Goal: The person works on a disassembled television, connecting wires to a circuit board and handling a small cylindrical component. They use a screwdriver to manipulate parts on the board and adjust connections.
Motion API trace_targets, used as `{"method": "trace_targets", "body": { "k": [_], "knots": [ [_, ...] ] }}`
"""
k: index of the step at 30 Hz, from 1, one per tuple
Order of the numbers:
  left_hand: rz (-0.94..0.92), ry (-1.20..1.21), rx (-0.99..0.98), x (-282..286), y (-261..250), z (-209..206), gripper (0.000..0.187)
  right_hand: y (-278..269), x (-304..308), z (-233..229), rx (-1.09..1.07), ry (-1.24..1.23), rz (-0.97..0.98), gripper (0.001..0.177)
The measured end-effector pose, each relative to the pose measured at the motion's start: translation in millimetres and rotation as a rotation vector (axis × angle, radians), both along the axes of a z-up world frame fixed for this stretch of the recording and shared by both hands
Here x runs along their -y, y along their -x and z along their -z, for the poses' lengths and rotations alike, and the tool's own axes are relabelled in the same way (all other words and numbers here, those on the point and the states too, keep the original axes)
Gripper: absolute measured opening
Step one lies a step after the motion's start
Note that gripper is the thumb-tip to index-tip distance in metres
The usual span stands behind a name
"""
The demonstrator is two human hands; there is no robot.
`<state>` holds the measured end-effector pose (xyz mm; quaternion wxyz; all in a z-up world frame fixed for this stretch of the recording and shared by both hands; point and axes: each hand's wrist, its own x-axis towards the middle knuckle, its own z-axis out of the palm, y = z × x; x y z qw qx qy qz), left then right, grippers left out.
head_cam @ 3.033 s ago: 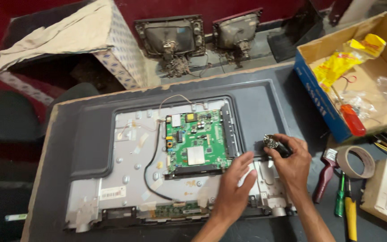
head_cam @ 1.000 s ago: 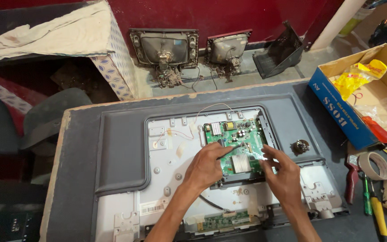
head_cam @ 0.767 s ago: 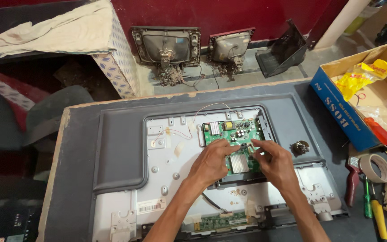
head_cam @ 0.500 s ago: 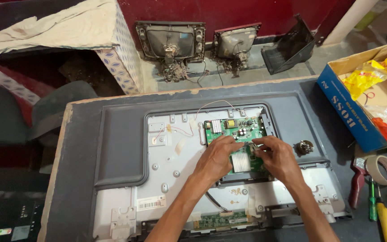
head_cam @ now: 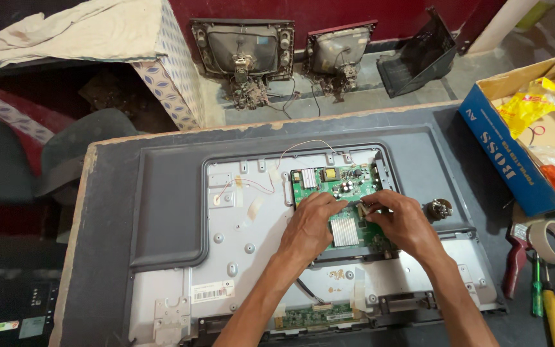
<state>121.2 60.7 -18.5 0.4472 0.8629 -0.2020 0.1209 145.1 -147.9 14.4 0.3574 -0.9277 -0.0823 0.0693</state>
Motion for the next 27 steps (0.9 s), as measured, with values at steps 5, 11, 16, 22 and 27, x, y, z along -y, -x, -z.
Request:
{"method": "trace_targets", "body": {
  "k": [5, 11, 16, 22, 27],
  "knots": [
    [-0.003, -0.013, -0.100, 1.7, 1.6, -1.1, 0.052, -1.3, 3.5, 1.3, -0.031, -0.024, -0.016, 0.032],
    [-0.014, 0.007, -0.117, 3.2, 3.3, -2.7, 0.049, 1.3, 3.7, 6.1, 0.005, -0.080, 0.012, 0.041],
    [-0.010, 0.025, -0.113, 2.9, 4.3, -4.2, 0.047, 3.2, 3.8, 11.4, 0.037, -0.124, 0.027, 0.053],
    [0.010, 0.084, -0.213, 3.6, 10.9, -7.2, 0.044, 15.8, 4.1, 18.9, 0.149, -0.286, 0.100, 0.058],
    [0.011, 0.115, -0.259, 5.3, 18.7, -16.7, 0.040, 22.7, 8.2, 34.3, 0.296, -0.385, 0.229, 0.042]
  ]
}}
